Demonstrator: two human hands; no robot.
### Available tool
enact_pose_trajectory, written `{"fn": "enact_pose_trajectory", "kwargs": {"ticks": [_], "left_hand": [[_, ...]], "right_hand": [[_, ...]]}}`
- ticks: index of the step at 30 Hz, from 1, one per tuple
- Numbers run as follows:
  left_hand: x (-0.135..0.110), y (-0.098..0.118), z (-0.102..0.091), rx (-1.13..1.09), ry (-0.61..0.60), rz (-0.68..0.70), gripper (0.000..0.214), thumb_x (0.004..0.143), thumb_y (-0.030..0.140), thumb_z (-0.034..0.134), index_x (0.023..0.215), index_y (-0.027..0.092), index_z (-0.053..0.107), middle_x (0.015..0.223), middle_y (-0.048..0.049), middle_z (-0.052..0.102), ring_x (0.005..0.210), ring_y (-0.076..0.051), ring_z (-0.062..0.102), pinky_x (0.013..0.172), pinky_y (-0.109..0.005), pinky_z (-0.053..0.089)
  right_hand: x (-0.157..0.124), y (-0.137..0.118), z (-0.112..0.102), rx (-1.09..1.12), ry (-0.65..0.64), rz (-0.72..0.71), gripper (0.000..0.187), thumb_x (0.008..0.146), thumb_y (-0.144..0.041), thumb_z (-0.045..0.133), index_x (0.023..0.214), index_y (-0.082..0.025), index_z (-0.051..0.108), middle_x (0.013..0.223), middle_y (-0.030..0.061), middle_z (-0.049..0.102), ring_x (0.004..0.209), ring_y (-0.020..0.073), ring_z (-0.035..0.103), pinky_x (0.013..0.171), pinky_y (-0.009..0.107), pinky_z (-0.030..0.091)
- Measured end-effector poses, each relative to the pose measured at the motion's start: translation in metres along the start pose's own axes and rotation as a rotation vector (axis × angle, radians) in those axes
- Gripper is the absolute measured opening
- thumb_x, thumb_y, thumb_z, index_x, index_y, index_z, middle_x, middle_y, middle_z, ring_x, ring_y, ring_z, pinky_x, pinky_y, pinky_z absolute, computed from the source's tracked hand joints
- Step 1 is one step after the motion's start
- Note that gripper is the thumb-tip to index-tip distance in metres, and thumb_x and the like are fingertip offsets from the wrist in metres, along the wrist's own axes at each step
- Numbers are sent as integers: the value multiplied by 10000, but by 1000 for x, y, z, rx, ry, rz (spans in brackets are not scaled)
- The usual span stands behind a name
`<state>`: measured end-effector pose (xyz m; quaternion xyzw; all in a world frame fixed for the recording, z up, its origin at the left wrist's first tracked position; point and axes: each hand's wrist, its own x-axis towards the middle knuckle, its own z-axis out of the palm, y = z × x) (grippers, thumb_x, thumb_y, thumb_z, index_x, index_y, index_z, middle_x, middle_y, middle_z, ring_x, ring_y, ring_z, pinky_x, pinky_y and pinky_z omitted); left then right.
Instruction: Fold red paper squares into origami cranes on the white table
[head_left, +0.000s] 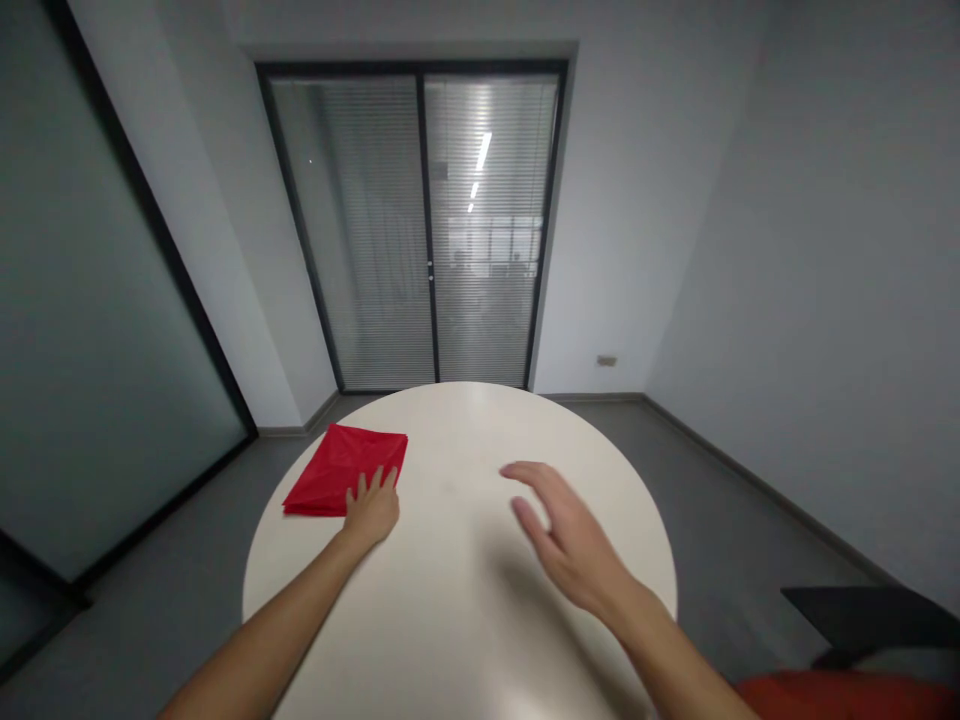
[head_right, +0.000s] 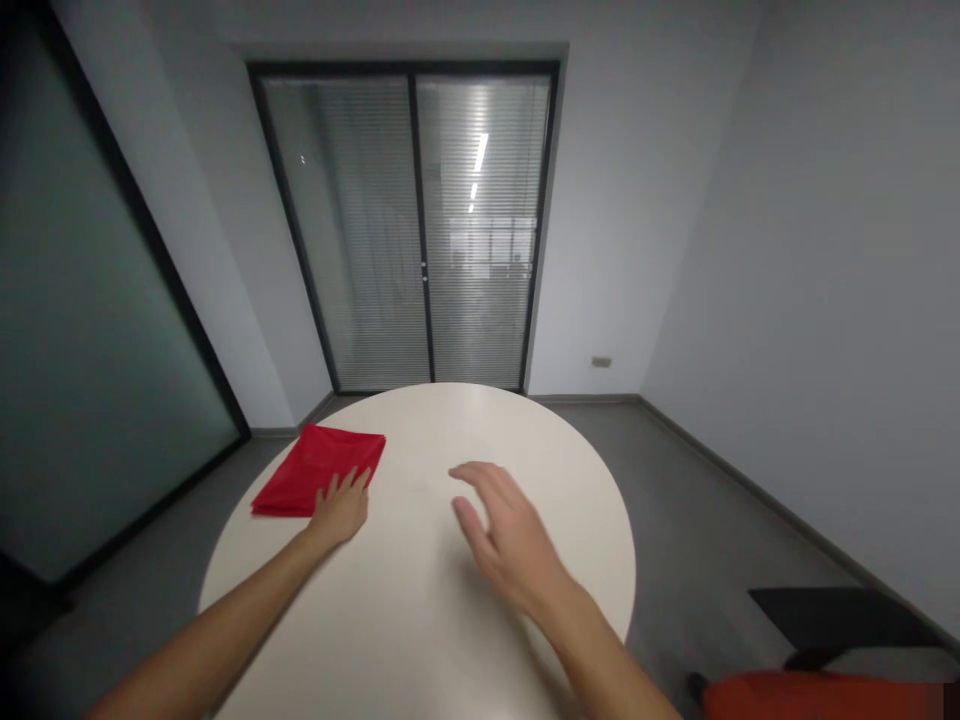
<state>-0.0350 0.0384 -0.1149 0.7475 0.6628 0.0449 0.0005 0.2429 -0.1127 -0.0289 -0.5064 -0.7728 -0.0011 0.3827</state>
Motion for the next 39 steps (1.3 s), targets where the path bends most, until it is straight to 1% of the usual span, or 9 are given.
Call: {"fn": "enact_pose_trajectory", "kwargs": {"ticks": [5, 9, 12, 17, 22, 25, 29, 34, 39], "left_hand": [[17, -5, -10, -59, 8, -52, 534, 939, 227, 362, 1457, 198, 488, 1575, -158, 423, 1420, -428, 391, 1075, -730, 328], [31, -4, -14, -95, 70, -28, 482, 898, 341, 459, 1317, 142, 590, 1401, -221, 571, 1303, -418, 511, 1079, -732, 315], [41, 1, -6, -102, 184, 27, 604, 944, 424, 420, 1473, 135, 472, 1570, -220, 401, 1433, -425, 367, 1117, -687, 307], [39, 6, 16, -86, 150, -5, 523, 998, 323, 330, 1476, 215, 513, 1584, -145, 427, 1446, -427, 356, 1106, -715, 288], [25, 11, 14, -21, 310, 92, 462, 948, 204, 387, 1327, 203, 652, 1441, -135, 589, 1327, -315, 524, 1164, -541, 310], [14, 24, 8, 18, 364, 196, 440, 979, 254, 381, 1336, 198, 633, 1461, -120, 568, 1333, -291, 511, 1178, -479, 301], [3, 47, 5, 8, 293, 273, 407, 993, 279, 402, 1310, 180, 638, 1497, -135, 522, 1357, -316, 468, 1136, -465, 352], [7, 77, 5, -80, 180, 297, 312, 939, 131, 411, 1113, 148, 669, 1153, -142, 681, 1107, -290, 617, 929, -396, 485], [18, 115, 12, -137, 194, 365, 257, 935, 176, 463, 1117, 139, 641, 1190, -138, 657, 1143, -278, 595, 993, -413, 448]], "right_hand": [[-7, 39, 42, -104, -547, 242, 610, 1035, -516, 382, 1568, -219, 370, 1652, 128, 303, 1537, 334, 217, 1226, 548, 213], [1, 55, 63, -142, -460, 241, 488, 982, -419, 499, 1413, -200, 565, 1529, 134, 493, 1436, 305, 392, 1186, 472, 280], [11, 57, 70, -146, -398, 233, 401, 945, -391, 560, 1281, -192, 651, 1320, 123, 636, 1274, 271, 526, 1109, 410, 371], [9, 62, 83, -163, -264, 228, 385, 960, -365, 547, 1293, -203, 652, 1346, 109, 617, 1277, 242, 519, 1141, 362, 338], [3, 65, 85, -156, -279, 214, 381, 968, -346, 516, 1294, -211, 656, 1388, 108, 608, 1309, 235, 510, 1158, 361, 319], [3, 65, 85, -182, -289, 274, 451, 961, -406, 525, 1363, -219, 605, 1503, 122, 518, 1412, 281, 419, 1195, 447, 251], [2, 65, 86, -223, -316, 372, 593, 963, -525, 494, 1468, -216, 500, 1604, 140, 391, 1497, 346, 283, 1207, 531, 173], [1, 64, 88, -255, -314, 370, 556, 962, -511, 485, 1431, -214, 530, 1568, 141, 442, 1471, 349, 317, 1191, 521, 190], [10, 67, 83, -303, -305, 323, 502, 942, -514, 510, 1343, -221, 586, 1435, 137, 560, 1344, 327, 440, 1113, 495, 302]]}}
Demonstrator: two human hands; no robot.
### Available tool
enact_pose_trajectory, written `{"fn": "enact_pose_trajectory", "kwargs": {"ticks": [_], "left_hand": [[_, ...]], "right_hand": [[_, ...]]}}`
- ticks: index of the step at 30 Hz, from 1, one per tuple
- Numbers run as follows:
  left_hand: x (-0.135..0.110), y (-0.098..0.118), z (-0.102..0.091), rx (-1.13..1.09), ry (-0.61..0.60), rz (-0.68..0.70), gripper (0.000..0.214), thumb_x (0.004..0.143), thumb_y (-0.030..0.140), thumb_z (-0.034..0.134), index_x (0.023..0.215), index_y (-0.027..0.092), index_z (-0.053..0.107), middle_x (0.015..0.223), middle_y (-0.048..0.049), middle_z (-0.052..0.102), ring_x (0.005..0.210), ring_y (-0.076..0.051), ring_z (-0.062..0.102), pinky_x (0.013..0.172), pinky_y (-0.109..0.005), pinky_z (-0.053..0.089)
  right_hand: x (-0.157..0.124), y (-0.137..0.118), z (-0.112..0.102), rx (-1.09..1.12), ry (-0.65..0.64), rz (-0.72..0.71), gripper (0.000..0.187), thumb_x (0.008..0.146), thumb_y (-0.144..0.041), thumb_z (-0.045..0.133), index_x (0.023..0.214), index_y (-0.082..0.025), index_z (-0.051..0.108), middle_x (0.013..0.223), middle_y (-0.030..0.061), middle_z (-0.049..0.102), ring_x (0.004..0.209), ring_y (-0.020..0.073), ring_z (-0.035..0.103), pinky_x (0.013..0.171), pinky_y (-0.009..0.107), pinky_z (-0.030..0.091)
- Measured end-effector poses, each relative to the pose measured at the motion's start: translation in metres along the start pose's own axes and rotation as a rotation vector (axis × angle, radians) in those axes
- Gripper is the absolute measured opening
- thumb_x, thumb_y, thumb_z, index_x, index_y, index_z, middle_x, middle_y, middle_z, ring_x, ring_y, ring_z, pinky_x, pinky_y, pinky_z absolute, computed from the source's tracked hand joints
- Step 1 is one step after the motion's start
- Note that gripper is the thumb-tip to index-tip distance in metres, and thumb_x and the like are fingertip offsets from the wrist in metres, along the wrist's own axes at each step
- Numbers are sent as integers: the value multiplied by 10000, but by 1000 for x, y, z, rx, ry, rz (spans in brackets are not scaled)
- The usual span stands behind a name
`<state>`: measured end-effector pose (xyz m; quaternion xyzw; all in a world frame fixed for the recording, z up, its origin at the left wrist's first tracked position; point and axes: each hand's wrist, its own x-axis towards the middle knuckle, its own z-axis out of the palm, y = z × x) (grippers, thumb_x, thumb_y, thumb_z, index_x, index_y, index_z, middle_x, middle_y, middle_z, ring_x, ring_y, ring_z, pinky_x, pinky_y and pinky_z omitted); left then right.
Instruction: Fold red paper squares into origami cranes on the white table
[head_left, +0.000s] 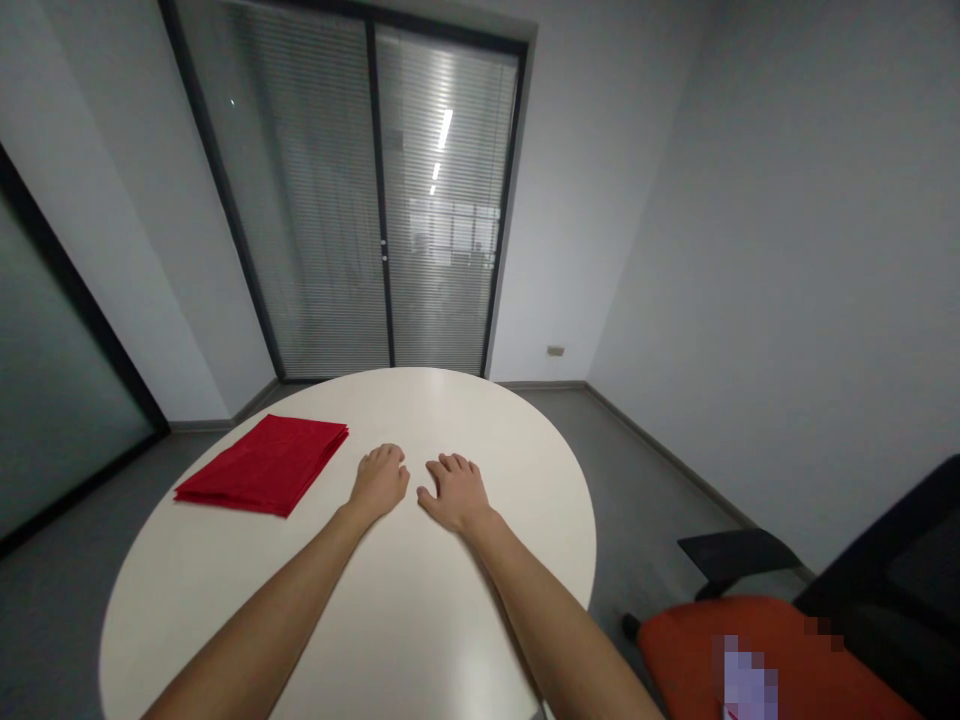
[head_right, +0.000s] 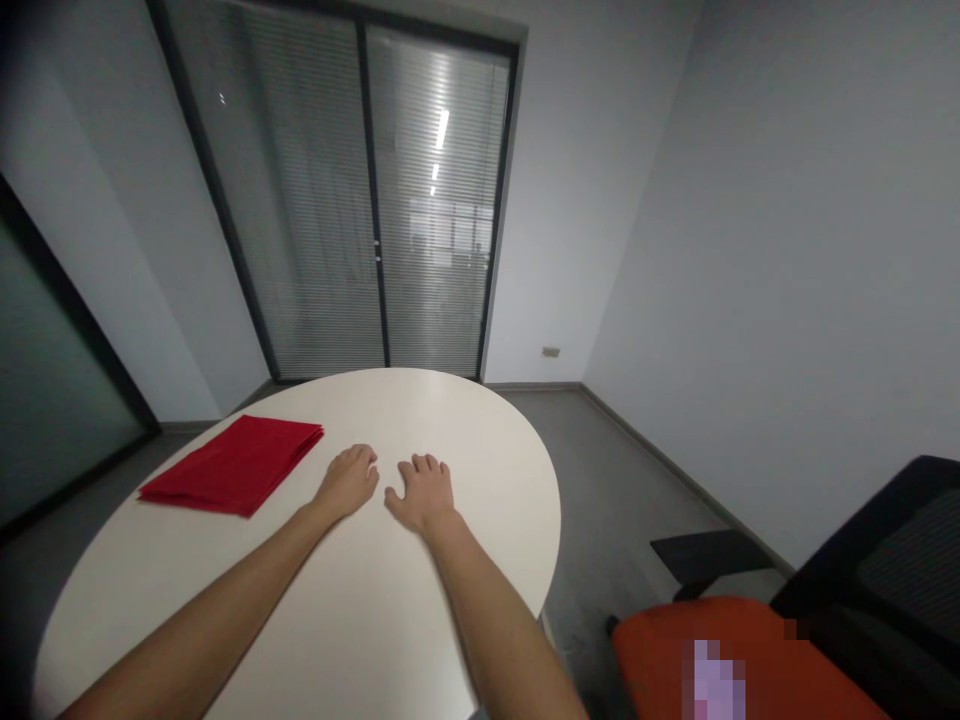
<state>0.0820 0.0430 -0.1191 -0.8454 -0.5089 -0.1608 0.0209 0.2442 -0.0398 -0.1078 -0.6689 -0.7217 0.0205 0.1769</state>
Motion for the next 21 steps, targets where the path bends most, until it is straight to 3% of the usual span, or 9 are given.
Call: {"fn": "enact_pose_trajectory", "kwargs": {"ticks": [3, 7, 11, 14, 21], "left_hand": [[4, 3, 6, -26, 9, 44, 303, 962, 246, 472, 1207, 160, 628, 1323, -130, 620, 1248, -276, 550, 1072, -437, 405], [-2, -16, 6, -89, -22, 142, 396, 988, 312, 453, 1322, 186, 624, 1467, -115, 563, 1365, -271, 492, 1163, -427, 345], [-7, -27, 3, -49, -59, 31, 513, 973, 420, 491, 1445, 229, 556, 1578, -116, 445, 1472, -366, 354, 1195, -548, 269], [-7, -27, 4, -34, -91, -2, 552, 976, 472, 483, 1478, 246, 524, 1606, -113, 403, 1493, -386, 312, 1197, -561, 253], [-7, -27, 7, -39, -110, -4, 583, 982, 509, 460, 1506, 254, 490, 1622, -98, 376, 1506, -384, 287, 1205, -557, 238]], "right_hand": [[16, 4, -8, -37, -61, -14, 446, 931, -493, 519, 1246, -202, 643, 1281, 145, 640, 1215, 322, 521, 1010, 463, 395], [39, 12, -10, -26, -77, 3, 362, 957, -348, 473, 1199, -174, 678, 1231, 154, 667, 1179, 284, 563, 1000, 409, 409], [45, 22, 1, 23, -37, 21, 547, 978, -476, 475, 1445, -197, 530, 1560, 144, 450, 1456, 303, 348, 1183, 465, 221], [44, 28, 7, 43, -88, 42, 669, 958, -564, 483, 1529, -217, 436, 1660, 125, 286, 1539, 338, 186, 1215, 521, 121], [46, 30, 9, 55, -151, 68, 736, 950, -622, 452, 1568, -230, 375, 1676, 110, 241, 1557, 329, 142, 1228, 514, 79]]}}
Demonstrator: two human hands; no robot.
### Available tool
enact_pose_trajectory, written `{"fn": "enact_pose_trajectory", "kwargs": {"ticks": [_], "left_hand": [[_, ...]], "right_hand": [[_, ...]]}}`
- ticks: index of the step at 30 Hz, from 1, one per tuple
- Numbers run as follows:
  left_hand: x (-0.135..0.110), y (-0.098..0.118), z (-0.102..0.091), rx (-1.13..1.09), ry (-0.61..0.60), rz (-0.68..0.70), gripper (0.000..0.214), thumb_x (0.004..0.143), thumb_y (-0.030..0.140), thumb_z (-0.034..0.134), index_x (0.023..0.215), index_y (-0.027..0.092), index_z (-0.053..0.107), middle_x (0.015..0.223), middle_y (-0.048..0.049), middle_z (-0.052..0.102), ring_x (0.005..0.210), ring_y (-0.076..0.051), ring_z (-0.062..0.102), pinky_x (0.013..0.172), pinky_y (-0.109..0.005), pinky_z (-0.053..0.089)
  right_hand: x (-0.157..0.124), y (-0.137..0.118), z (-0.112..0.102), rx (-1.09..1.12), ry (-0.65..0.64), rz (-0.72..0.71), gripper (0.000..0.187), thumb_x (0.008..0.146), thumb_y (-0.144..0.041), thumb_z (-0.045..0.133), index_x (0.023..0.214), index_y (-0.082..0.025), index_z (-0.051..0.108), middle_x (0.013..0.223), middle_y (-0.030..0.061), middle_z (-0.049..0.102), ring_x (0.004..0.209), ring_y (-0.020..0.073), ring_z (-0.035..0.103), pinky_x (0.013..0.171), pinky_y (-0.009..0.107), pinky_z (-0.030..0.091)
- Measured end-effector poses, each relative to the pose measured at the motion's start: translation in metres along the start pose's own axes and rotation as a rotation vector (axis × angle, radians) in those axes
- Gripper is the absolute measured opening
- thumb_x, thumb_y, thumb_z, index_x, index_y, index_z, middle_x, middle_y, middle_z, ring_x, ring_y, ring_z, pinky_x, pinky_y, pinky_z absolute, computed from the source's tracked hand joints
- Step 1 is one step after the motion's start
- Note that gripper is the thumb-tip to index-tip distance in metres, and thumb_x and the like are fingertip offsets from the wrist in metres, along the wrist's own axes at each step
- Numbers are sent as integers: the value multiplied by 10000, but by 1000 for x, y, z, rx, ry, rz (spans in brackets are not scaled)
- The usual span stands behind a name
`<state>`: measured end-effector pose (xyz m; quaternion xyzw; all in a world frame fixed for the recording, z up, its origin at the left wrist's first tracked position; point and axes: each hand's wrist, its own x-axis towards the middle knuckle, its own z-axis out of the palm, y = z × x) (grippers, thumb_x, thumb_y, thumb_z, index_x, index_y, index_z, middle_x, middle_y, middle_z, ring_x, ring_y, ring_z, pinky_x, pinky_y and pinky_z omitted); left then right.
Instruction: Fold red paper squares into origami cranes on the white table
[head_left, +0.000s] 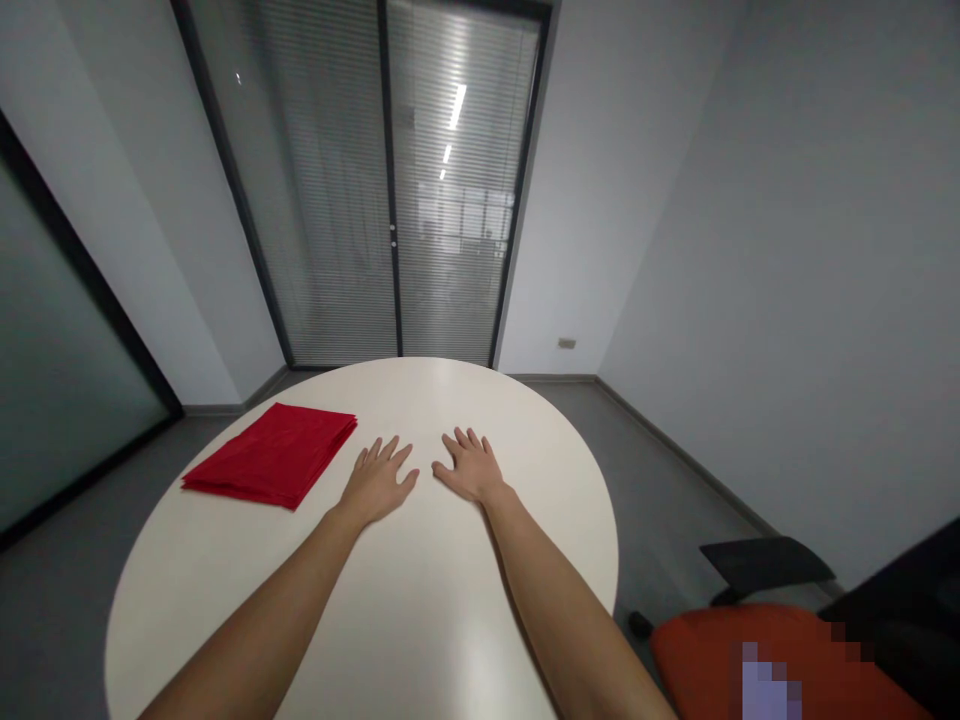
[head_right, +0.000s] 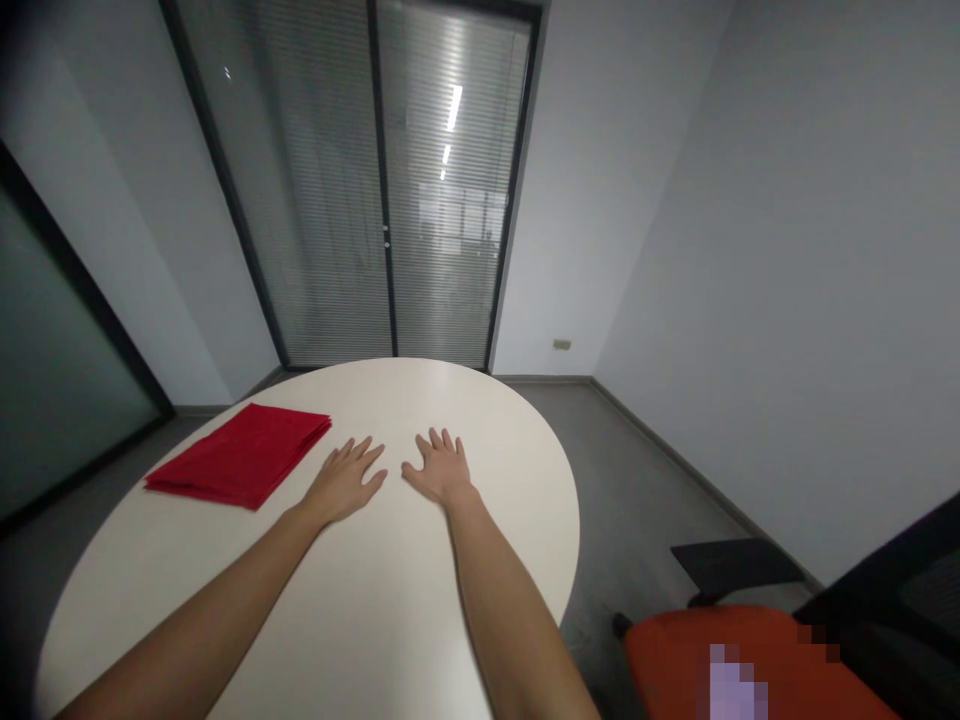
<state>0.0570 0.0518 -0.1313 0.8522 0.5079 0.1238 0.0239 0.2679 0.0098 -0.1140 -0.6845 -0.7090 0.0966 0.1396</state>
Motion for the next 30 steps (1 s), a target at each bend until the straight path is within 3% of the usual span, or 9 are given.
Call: {"fn": "enact_pose_trajectory", "kwargs": {"ticks": [30], "left_hand": [[1, 1, -6, 9, -7, -3, 548, 988, 483, 462, 1482, 255, 525, 1599, -90, 418, 1482, -367, 346, 1188, -530, 279]], "right_hand": [[-3, -3, -4, -8, -20, 8, 728, 956, -608, 444, 1574, -232, 364, 1680, 92, 235, 1557, 312, 150, 1236, 489, 74]]}}
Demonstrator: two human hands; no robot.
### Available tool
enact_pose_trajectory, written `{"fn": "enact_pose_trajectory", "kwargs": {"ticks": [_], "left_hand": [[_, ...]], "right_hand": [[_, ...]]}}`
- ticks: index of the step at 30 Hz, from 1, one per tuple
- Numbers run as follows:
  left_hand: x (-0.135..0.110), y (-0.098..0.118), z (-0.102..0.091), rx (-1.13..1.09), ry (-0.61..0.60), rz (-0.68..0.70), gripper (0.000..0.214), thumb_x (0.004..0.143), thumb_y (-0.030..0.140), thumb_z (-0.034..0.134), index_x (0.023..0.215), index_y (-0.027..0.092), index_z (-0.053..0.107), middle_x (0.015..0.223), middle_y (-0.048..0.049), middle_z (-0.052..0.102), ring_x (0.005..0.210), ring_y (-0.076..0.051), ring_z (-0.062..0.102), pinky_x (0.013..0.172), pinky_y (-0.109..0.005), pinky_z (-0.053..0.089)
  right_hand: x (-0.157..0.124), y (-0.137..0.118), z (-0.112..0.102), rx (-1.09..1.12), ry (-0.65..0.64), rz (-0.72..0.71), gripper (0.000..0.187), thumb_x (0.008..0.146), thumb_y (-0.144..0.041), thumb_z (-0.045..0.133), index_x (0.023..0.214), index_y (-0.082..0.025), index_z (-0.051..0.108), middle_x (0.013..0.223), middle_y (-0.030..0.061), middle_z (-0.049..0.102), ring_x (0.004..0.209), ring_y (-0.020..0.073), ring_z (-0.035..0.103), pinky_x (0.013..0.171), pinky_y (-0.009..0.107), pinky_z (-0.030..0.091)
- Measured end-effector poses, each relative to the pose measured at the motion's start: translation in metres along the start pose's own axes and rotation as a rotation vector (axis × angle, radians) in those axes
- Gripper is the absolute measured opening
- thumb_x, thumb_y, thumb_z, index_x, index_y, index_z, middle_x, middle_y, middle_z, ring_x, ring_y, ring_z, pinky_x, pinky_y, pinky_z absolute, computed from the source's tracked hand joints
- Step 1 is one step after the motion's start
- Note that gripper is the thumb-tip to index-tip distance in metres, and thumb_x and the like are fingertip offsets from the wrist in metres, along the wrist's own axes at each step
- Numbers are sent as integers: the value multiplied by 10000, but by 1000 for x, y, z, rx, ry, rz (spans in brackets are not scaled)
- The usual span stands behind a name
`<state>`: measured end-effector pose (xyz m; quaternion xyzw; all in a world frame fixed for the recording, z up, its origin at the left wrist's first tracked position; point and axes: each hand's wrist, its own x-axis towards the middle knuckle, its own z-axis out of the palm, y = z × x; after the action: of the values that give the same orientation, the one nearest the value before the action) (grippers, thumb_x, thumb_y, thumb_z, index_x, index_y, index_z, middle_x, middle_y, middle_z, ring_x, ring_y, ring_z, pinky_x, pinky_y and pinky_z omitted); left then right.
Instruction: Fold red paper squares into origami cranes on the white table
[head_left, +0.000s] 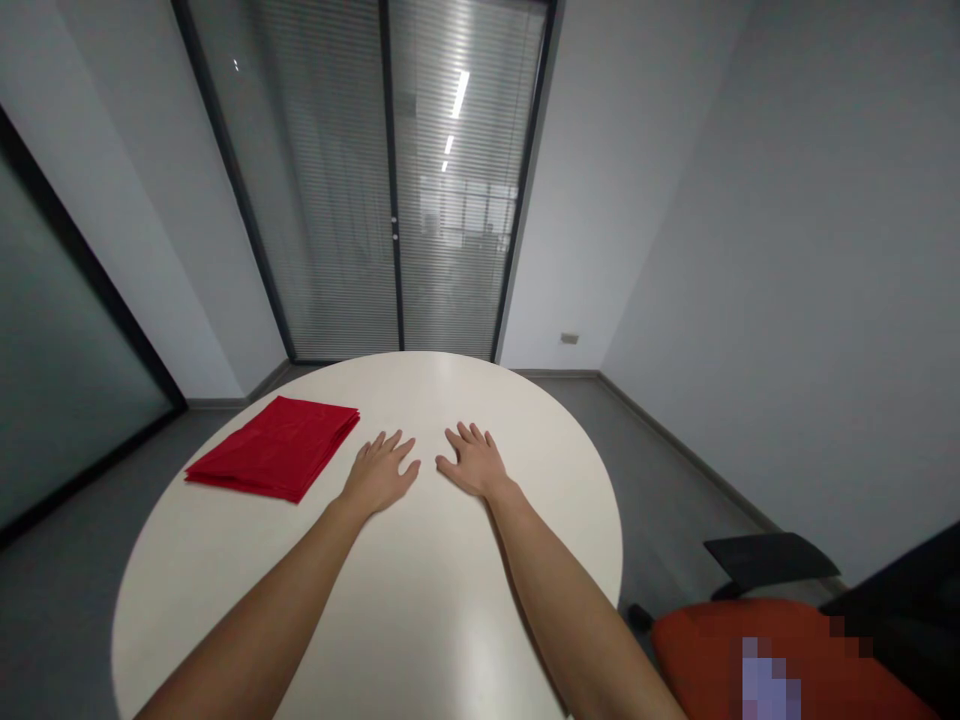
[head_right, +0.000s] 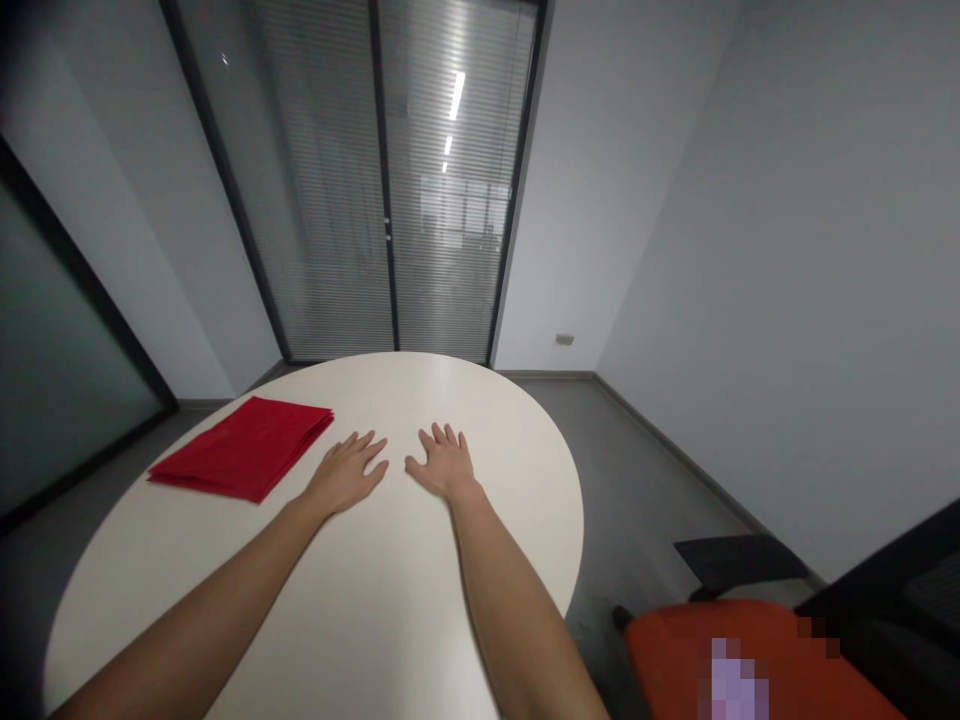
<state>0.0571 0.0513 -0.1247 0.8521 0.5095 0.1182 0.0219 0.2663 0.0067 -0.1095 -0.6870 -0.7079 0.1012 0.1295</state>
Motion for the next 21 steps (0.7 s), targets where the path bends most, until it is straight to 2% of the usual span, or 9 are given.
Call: {"fn": "enact_pose_trajectory", "kwargs": {"ticks": [9, 15, 19, 21], "left_hand": [[-1, 1, -2, 2, 28, 5, 534, 978, 456, 480, 1466, 250, 545, 1583, -95, 444, 1470, -367, 363, 1181, -525, 286], [0, 0, 4, 23, 26, -43, 599, 977, 503, 462, 1529, 269, 456, 1648, -113, 317, 1530, -412, 202, 1195, -609, 200], [0, 2, 4, 35, -25, -59, 623, 974, 524, 457, 1541, 266, 432, 1641, -126, 331, 1511, -421, 248, 1184, -627, 201], [1, 4, 2, 57, 3, -48, 603, 963, 523, 479, 1511, 271, 474, 1617, -126, 378, 1486, -414, 303, 1173, -615, 234]], "right_hand": [[-1, -1, -1, 3, 4, 1, 729, 953, -610, 442, 1570, -229, 371, 1676, 103, 245, 1555, 316, 157, 1235, 483, 78], [1, -1, 1, -9, -7, 9, 742, 951, -622, 427, 1579, -233, 354, 1683, 97, 224, 1560, 315, 137, 1237, 484, 65], [5, -3, 1, -39, -75, 19, 784, 965, -663, 347, 1612, -229, 263, 1699, 92, 148, 1568, 328, 71, 1232, 523, 39], [8, -5, 0, -62, -103, 23, 787, 966, -652, 349, 1611, -209, 267, 1694, 115, 164, 1562, 349, 90, 1224, 545, 55]]}}
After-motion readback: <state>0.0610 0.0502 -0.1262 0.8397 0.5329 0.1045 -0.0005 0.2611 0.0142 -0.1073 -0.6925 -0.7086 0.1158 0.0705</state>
